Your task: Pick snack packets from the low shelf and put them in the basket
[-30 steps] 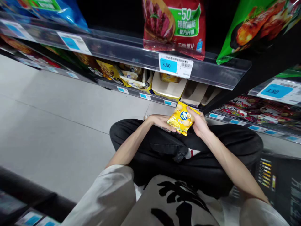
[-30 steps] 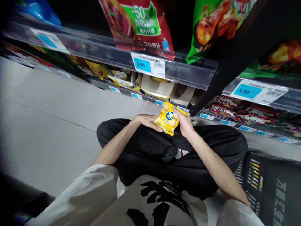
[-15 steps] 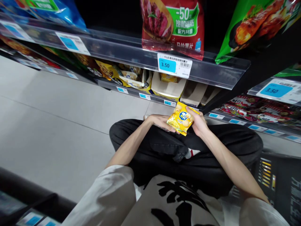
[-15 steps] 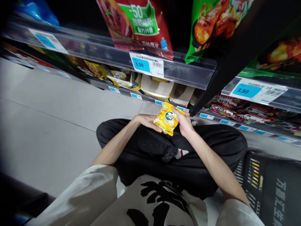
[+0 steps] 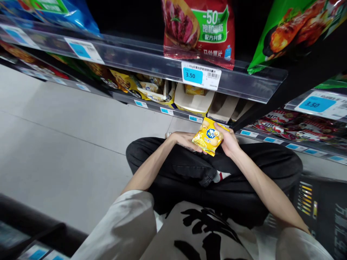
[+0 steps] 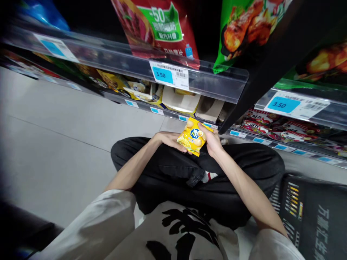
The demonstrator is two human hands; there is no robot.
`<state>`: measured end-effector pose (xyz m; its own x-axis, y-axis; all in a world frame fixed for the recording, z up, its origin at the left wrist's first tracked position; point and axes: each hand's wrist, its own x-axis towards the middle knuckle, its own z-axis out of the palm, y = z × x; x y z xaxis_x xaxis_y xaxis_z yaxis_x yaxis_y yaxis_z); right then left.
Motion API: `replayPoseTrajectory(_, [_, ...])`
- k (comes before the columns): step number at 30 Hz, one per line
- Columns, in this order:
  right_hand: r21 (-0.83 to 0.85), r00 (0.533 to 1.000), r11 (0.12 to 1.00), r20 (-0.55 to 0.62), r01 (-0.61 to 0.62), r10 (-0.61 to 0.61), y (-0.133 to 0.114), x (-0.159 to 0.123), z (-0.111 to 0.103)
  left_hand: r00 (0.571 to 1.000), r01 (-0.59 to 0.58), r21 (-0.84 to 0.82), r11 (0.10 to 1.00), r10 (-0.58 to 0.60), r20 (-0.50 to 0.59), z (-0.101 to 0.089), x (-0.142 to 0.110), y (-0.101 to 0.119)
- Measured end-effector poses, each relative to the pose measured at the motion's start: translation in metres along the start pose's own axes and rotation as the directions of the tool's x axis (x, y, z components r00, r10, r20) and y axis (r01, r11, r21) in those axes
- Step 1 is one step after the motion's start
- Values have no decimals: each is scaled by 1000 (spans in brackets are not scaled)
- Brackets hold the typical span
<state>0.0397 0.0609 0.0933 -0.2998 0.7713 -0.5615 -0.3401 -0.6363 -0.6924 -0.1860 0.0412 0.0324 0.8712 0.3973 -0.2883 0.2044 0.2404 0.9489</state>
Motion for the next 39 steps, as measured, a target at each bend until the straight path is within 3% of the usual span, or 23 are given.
replayPoseTrajectory(39, [-12, 999, 1000, 37, 2, -1, 3, 3, -4, 1000, -3, -10, 1000, 3, -12, 1, 1, 4])
